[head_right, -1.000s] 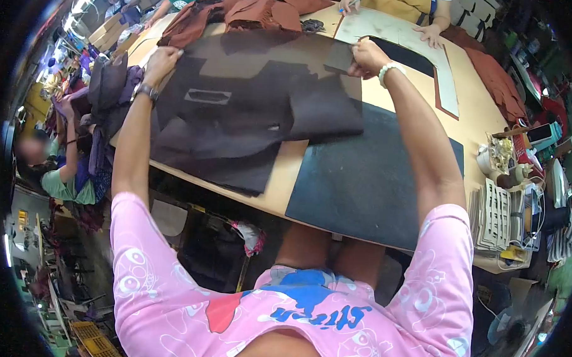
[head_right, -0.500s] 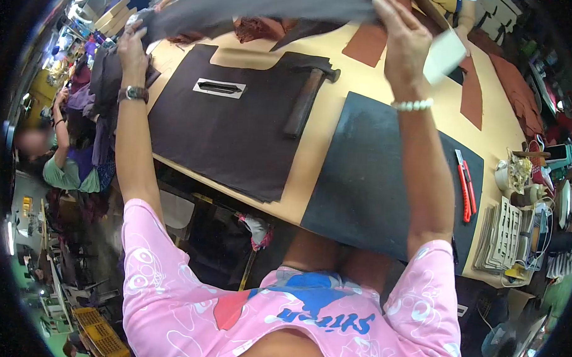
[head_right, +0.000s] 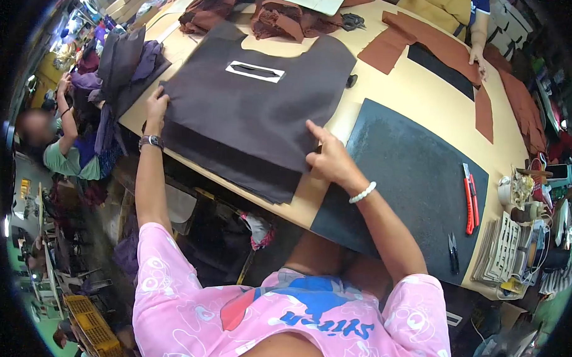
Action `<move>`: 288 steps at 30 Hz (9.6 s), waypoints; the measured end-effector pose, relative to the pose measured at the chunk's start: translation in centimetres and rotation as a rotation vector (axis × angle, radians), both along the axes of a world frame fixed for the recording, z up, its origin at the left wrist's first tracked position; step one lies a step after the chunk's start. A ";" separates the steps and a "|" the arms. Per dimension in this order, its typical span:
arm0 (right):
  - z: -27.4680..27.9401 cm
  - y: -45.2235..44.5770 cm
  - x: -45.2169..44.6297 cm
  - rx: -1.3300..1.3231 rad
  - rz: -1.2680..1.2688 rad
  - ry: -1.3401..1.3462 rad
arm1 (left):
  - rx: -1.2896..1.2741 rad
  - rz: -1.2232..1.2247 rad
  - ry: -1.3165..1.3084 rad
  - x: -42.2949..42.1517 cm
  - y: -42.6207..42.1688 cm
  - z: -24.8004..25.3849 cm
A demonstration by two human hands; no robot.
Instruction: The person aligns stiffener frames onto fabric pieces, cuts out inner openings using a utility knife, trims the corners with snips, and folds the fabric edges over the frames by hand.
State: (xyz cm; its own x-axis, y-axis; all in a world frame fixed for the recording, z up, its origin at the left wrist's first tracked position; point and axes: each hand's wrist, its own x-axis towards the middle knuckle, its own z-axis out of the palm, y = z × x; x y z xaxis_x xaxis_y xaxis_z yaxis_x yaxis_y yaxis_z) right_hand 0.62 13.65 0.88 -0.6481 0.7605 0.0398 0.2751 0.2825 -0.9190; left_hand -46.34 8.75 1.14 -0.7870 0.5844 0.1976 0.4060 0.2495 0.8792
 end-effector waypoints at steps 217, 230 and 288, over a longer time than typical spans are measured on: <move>-9.1 -43.6 47.6 0.179 -1.090 -1.101 | -0.126 -1.100 0.827 55.3 -7.7 -0.4; -12.0 -51.3 52.0 -0.069 -1.241 -1.218 | -0.164 -1.098 0.896 54.7 -7.1 -1.1; 18.9 -11.2 30.2 1.185 -0.944 0.419 | 0.742 -1.317 0.363 58.8 5.4 20.5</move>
State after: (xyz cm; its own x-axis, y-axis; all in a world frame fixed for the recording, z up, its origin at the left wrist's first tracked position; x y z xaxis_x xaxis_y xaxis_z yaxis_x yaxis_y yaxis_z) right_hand 30.87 2.42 19.79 0.2344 0.2760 0.9321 0.5538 0.7502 -0.3614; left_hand 12.45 14.18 21.64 0.3375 0.4883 0.8048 0.1912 -0.8727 0.4493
